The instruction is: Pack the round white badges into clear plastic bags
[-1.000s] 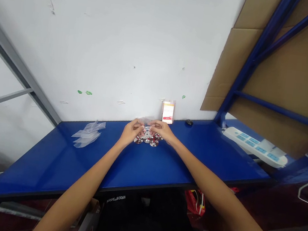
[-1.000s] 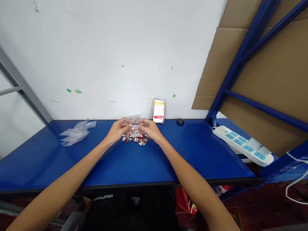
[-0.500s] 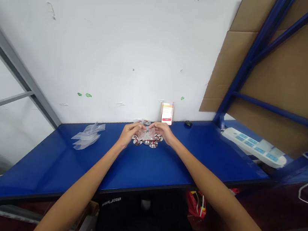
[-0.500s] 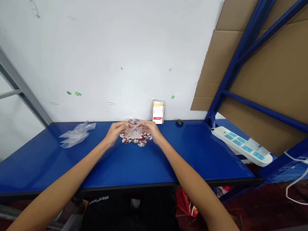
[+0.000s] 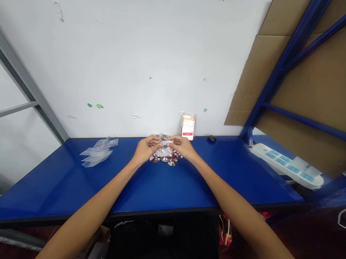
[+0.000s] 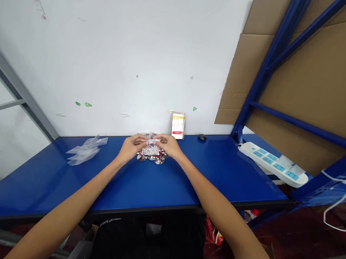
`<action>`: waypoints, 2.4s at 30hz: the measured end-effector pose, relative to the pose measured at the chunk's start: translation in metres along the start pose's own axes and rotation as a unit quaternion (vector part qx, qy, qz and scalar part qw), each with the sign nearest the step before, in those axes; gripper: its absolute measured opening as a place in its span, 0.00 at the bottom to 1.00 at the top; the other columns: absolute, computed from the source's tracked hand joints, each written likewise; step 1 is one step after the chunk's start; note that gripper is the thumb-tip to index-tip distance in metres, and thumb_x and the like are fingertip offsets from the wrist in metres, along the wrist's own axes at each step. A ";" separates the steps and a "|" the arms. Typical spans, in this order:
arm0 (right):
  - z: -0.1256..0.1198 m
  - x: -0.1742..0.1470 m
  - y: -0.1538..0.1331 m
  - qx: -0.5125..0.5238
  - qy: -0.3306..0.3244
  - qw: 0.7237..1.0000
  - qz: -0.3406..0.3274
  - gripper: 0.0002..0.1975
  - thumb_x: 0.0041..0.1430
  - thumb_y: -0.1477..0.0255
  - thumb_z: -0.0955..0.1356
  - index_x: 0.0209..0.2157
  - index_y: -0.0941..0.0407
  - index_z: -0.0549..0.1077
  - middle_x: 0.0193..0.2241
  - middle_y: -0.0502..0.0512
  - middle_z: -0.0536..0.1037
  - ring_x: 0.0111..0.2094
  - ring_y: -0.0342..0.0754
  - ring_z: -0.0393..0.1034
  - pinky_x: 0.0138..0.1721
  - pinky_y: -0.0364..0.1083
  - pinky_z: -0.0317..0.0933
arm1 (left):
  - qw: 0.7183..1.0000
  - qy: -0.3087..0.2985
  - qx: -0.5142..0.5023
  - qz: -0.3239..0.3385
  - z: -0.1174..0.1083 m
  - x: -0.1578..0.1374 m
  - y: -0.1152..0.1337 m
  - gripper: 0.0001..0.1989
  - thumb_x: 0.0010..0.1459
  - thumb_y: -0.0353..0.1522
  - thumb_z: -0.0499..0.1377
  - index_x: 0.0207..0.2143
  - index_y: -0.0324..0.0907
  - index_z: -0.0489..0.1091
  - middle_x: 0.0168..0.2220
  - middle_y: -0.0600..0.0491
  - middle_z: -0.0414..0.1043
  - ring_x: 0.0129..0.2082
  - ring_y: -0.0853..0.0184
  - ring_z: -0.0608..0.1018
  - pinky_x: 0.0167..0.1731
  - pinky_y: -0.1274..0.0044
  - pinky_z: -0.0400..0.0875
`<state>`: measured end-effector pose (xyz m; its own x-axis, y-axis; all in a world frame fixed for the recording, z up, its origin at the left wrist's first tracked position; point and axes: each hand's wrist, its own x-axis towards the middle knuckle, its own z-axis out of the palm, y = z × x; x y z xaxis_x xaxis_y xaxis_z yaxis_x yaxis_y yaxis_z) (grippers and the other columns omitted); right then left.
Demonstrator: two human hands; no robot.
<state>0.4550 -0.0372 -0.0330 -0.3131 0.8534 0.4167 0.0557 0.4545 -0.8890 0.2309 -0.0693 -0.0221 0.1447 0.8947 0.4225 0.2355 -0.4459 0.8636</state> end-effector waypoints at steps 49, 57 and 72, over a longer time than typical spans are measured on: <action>-0.009 -0.005 -0.008 -0.067 0.051 0.996 -0.034 0.13 0.66 0.64 0.70 0.48 0.56 0.78 0.29 0.52 0.83 0.31 0.51 0.80 0.36 0.47 0.72 | 0.972 0.124 0.196 0.039 -0.042 0.012 0.000 0.11 0.66 0.39 0.61 0.40 0.43 0.79 0.37 0.50 0.82 0.37 0.59 0.80 0.43 0.70 0.73; -0.020 -0.004 -0.003 -0.239 0.070 0.966 -0.073 0.10 0.66 0.71 0.67 0.45 0.53 0.80 0.27 0.49 0.81 0.28 0.48 0.74 0.34 0.45 0.65 | 0.834 0.319 0.450 -0.012 -0.144 0.006 0.006 0.16 0.73 0.38 0.50 0.53 0.40 0.72 0.47 0.40 0.78 0.54 0.48 0.71 0.57 0.58 0.66; -0.024 -0.002 0.006 -0.262 0.060 0.962 -0.050 0.11 0.66 0.73 0.67 0.46 0.53 0.81 0.26 0.48 0.80 0.28 0.47 0.73 0.34 0.44 0.63 | 0.789 0.240 0.561 -0.068 -0.129 0.010 -0.017 0.24 0.65 0.42 0.58 0.55 0.34 0.73 0.59 0.27 0.67 0.60 0.34 0.66 0.55 0.49 0.65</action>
<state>0.4787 -0.0299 -0.0340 -0.2309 0.8080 0.5421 0.5119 0.5747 -0.6385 0.1038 -0.0497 0.0025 -0.2733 0.7228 0.6347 0.9592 0.1551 0.2363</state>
